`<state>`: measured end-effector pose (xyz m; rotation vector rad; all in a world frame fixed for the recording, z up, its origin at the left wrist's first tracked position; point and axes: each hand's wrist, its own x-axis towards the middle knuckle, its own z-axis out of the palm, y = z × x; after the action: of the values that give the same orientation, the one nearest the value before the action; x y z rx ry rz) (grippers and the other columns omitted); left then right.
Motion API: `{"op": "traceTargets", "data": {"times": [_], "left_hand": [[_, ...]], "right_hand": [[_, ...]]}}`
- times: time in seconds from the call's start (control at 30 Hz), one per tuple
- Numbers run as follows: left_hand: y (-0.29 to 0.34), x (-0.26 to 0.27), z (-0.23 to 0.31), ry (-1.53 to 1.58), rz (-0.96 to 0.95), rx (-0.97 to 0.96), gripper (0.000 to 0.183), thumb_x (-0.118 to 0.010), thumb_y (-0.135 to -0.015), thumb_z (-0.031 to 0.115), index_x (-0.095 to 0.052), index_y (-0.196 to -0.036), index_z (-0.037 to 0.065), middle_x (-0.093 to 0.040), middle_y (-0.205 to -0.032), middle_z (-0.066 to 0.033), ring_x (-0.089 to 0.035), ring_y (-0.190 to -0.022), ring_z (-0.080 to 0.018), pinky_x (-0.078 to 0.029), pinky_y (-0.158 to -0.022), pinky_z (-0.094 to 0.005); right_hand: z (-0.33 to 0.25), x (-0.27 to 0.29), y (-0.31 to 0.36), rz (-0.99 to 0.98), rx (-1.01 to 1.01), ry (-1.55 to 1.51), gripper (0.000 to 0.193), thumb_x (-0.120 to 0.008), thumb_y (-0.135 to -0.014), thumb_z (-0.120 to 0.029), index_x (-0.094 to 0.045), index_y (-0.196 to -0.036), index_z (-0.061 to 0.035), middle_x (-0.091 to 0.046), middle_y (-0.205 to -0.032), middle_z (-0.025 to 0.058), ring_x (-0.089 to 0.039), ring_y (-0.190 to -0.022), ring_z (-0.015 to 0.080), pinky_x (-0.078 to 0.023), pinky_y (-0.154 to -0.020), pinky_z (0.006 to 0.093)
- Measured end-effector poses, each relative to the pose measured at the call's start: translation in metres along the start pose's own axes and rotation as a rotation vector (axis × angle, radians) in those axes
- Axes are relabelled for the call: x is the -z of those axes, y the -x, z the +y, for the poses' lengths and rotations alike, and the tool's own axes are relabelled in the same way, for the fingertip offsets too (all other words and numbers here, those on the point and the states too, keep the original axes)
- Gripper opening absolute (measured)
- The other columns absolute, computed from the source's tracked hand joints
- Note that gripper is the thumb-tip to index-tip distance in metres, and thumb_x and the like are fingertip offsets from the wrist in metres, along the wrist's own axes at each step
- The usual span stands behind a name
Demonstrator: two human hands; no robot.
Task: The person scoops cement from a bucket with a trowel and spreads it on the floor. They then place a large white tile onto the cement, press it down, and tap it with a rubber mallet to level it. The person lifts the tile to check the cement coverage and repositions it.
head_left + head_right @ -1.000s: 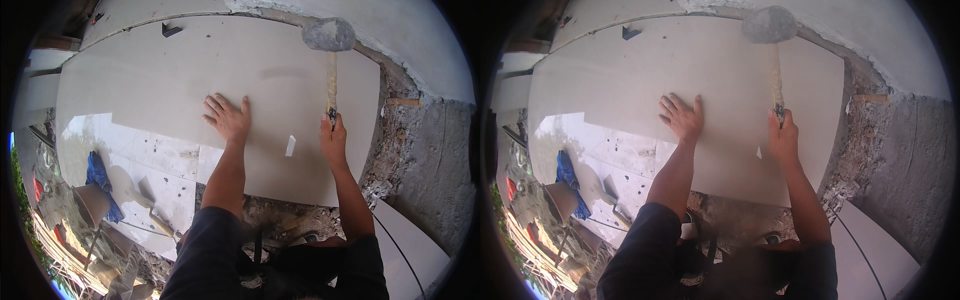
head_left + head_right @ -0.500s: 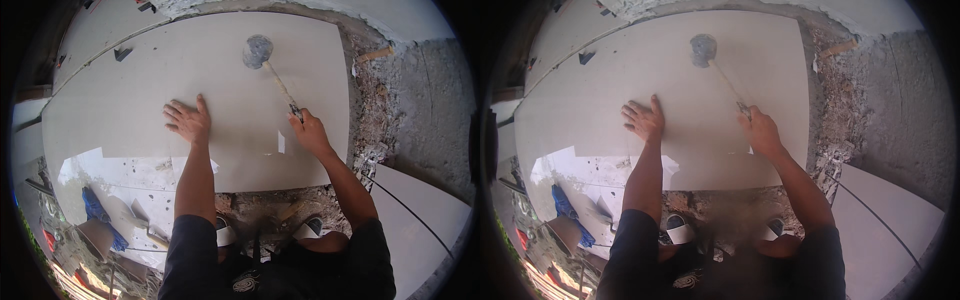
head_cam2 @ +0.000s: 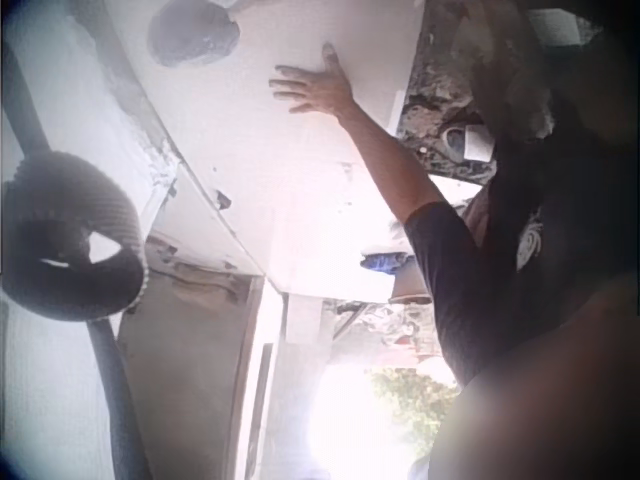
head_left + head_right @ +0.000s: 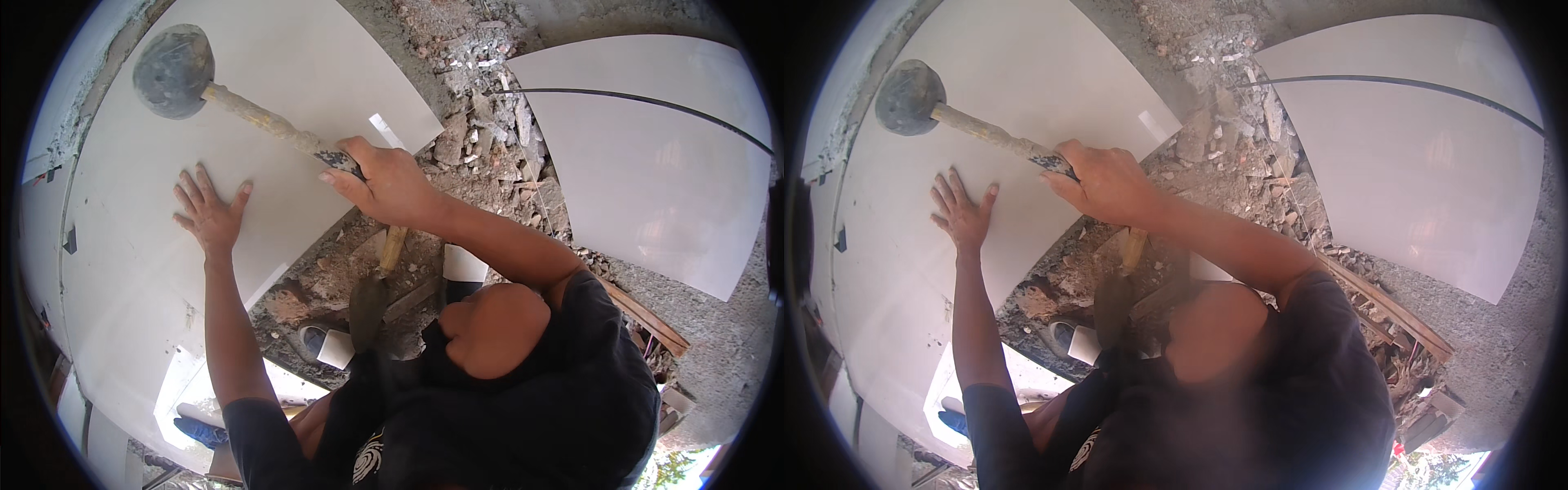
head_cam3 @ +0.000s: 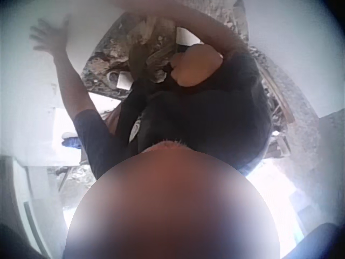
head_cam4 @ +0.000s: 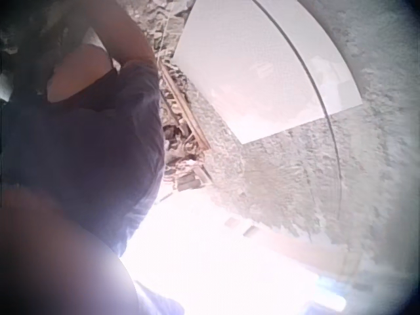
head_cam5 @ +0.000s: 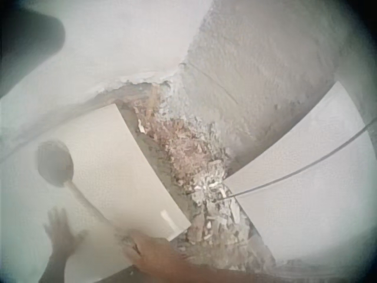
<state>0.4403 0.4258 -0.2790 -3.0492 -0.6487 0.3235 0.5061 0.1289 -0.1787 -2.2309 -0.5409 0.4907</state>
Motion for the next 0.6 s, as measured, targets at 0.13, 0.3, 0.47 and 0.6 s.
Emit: {"op": "traceTargets", "data": {"times": [0.13, 0.3, 0.47, 0.6], "left_hand": [[-0.004, 0.002, -0.004, 0.001, -0.031, 0.014, 0.105, -0.048, -0.076, 0.079, -0.014, -0.152, 0.016, -0.009, -0.157, -0.0169, -0.004, -0.145, -0.0385, -0.008, -0.107, -0.0702], [-0.007, 0.0, -0.003, -0.003, -0.03, 0.036, 0.104, -0.047, -0.077, 0.08, -0.012, -0.152, 0.016, -0.008, -0.157, -0.0163, -0.002, -0.145, -0.0377, -0.009, -0.107, -0.07], [-0.008, 0.002, -0.004, 0.012, -0.093, 0.045, 0.104, -0.047, -0.077, 0.079, -0.009, -0.152, 0.017, -0.006, -0.158, -0.0156, 0.0, -0.145, -0.0369, -0.009, -0.106, -0.0709], [-0.014, 0.007, -0.003, 0.057, -0.107, 0.054, 0.105, -0.049, -0.077, 0.078, -0.007, -0.153, 0.018, -0.003, -0.158, -0.015, 0.0, -0.145, -0.0368, -0.01, -0.104, -0.0725]], "right_hand": [[-0.004, 0.001, -0.028, -0.03, -0.078, 0.063, 0.046, -0.053, -0.094, -0.041, -0.051, -0.11, 0.0018, -0.059, -0.062, 0.0175, -0.063, -0.063, 0.0367, -0.05, -0.061, 0.0436], [0.01, 0.001, -0.032, -0.003, -0.032, 0.136, 0.047, -0.052, -0.094, -0.043, -0.051, -0.103, 0.0026, -0.059, -0.059, 0.0169, -0.063, -0.061, 0.0364, -0.05, -0.058, 0.0446], [0.015, 0.0, -0.031, 0.063, -0.003, 0.137, 0.048, -0.052, -0.094, -0.045, -0.051, -0.097, 0.0027, -0.058, -0.058, 0.0172, -0.062, -0.059, 0.0365, -0.049, -0.056, 0.0446], [0.012, 0.004, -0.031, 0.015, -0.044, 0.091, 0.045, -0.053, -0.093, -0.044, -0.052, -0.093, 0.0011, -0.061, -0.061, 0.0172, -0.063, -0.061, 0.0374, -0.05, -0.059, 0.0458]]}}
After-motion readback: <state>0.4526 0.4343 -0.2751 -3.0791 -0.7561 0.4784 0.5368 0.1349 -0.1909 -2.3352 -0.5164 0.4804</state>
